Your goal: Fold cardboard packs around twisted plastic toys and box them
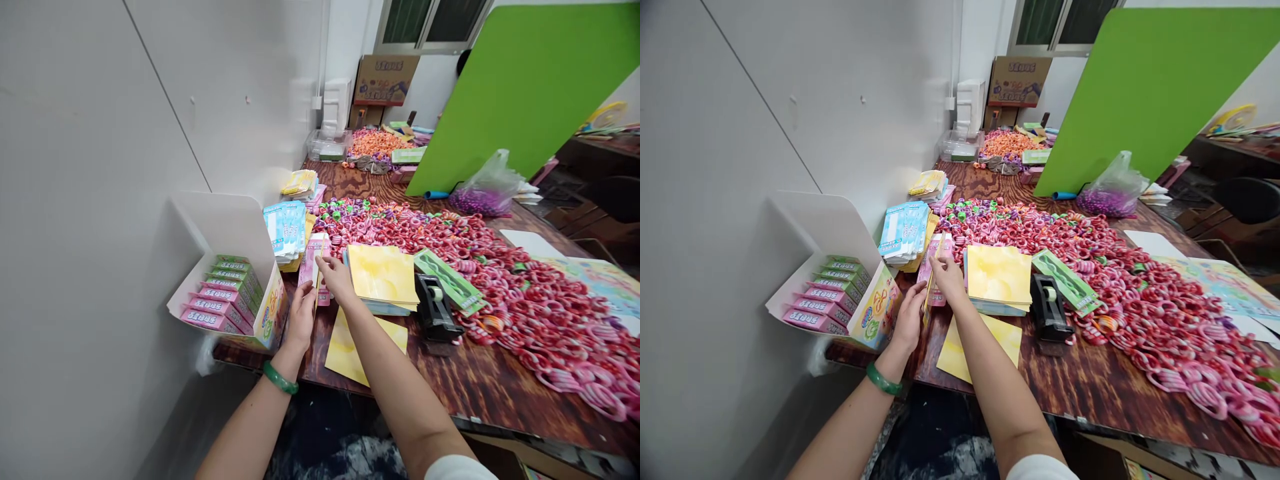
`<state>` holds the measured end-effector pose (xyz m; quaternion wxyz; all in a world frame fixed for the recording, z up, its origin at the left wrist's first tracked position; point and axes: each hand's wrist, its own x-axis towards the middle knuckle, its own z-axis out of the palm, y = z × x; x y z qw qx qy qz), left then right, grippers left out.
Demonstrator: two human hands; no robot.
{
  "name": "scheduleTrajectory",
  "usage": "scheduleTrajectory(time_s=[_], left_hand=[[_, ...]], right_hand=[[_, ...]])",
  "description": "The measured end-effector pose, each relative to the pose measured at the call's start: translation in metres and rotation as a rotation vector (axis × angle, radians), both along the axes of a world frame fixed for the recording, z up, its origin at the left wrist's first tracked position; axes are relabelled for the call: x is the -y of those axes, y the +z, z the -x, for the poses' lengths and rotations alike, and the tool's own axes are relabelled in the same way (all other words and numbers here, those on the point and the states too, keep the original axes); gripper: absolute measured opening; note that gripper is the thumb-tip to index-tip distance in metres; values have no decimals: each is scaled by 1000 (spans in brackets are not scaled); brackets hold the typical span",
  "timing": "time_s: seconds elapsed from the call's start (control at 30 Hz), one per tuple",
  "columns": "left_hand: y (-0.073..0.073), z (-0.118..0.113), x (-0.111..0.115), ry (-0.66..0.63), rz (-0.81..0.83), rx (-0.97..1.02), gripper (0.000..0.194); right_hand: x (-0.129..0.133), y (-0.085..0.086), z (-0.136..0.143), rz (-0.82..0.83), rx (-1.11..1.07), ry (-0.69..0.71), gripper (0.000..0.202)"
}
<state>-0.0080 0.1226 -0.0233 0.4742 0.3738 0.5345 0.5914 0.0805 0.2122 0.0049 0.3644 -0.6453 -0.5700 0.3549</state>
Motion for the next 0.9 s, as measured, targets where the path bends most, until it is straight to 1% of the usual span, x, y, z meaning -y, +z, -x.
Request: scheduleTrajectory(time_s=[0.17,0.3,0.43,0.53,0.63,0.7,0.8,0.9], left_hand=[[0,-3,2,28,-14,-76,31],[-2,-3,4,82,-62,-215,33],[-2,0,7,101,-109,-380,35],[0,1,9,123,-167,-561,38],[1,4,9,135,-174,-746,46],[-2,8,7,149,-171,-824,54],[-7,16,5,226,-187,-892,55],[-7,19,9,322,-307,-975,55]], right_hand=[[2,-2,-2,16,-84,-7,42],[6,0,-3,34,-133,11,41],[9,-1,-3,14,-144,29,42],[10,-2,-4,-47,-112,30,37],[12,-3,-7,-115,-53,19,28],[12,-2,-12,-135,-13,-5,25],[10,-1,-20,-146,23,-57,25],[5,3,-24,-179,21,-90,24]])
